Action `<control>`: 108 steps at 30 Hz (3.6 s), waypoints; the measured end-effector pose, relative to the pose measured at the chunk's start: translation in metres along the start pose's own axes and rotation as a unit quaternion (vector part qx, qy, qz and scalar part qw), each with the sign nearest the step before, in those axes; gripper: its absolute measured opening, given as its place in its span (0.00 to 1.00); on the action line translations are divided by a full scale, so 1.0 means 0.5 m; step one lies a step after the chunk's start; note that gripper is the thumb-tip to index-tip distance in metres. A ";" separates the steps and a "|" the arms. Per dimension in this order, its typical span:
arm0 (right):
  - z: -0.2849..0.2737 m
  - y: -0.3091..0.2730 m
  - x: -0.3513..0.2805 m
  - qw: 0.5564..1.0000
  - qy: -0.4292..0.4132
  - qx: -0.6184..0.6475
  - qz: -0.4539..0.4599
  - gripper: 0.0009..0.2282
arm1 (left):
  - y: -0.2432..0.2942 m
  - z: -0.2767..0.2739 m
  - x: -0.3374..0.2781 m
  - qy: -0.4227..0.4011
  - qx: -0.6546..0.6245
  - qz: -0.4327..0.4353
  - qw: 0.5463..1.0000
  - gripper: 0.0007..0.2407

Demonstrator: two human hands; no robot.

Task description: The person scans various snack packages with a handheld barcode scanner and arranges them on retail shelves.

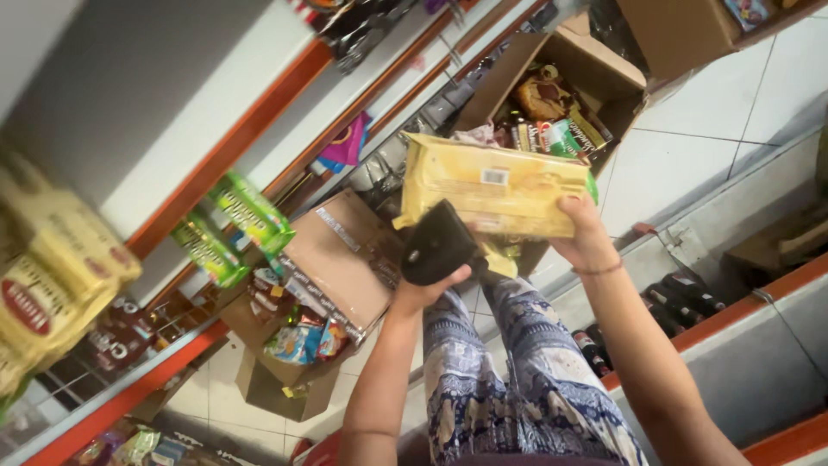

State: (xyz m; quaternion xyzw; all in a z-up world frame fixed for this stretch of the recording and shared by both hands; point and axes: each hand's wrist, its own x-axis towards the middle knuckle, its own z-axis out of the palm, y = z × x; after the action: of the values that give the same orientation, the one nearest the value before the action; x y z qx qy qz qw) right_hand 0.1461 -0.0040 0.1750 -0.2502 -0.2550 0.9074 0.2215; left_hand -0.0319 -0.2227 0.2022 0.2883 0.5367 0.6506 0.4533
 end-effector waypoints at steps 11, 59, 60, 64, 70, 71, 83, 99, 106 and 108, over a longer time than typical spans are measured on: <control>0.251 0.070 -0.215 0.983 0.032 -0.124 -0.135 0.23 | 0.297 0.023 -0.189 0.152 0.237 0.024 0.959 0.11; 0.625 0.347 -0.326 0.775 -0.235 -0.550 -0.203 0.36 | 0.290 -0.330 -0.581 0.118 -0.411 0.103 0.898 0.31; 0.615 0.354 -0.314 0.856 -0.240 -0.455 -0.050 0.34 | 0.293 -0.331 -0.584 0.125 -0.412 0.109 0.896 0.31; 0.609 0.383 -0.290 0.924 -0.231 -0.277 0.126 0.34 | 0.304 -0.341 -0.596 0.163 -0.337 0.130 0.918 0.31; 0.709 0.404 -0.237 0.929 -0.260 -0.217 0.150 0.29 | 0.335 -0.375 -0.635 0.213 -0.255 0.185 0.925 0.30; 0.729 0.409 -0.223 0.925 -0.270 -0.218 0.154 0.29 | 0.331 -0.378 -0.641 0.214 -0.238 0.199 0.926 0.29; 0.874 0.448 -0.080 0.892 -0.304 -0.308 0.129 0.28 | 0.297 -0.361 -0.596 0.392 -0.132 0.145 0.899 0.21; 0.960 0.562 -0.050 0.851 -0.315 -0.409 -0.093 0.29 | 0.348 -0.479 -0.626 0.453 -0.050 0.167 0.874 0.20; 0.979 0.612 -0.035 0.844 -0.255 -0.456 -0.123 0.28 | 0.369 -0.511 -0.625 0.447 0.046 0.167 0.878 0.14; 0.984 0.618 -0.027 0.848 -0.252 -0.454 -0.108 0.27 | 0.377 -0.522 -0.621 0.452 0.077 0.169 0.872 0.14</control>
State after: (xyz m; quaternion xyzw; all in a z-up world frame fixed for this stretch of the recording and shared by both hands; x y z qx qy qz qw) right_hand -0.2070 -0.4226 0.3687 -0.0562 -0.7112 0.6923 0.1080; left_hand -0.1783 -0.6184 0.3507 0.0829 0.6743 0.7335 0.0207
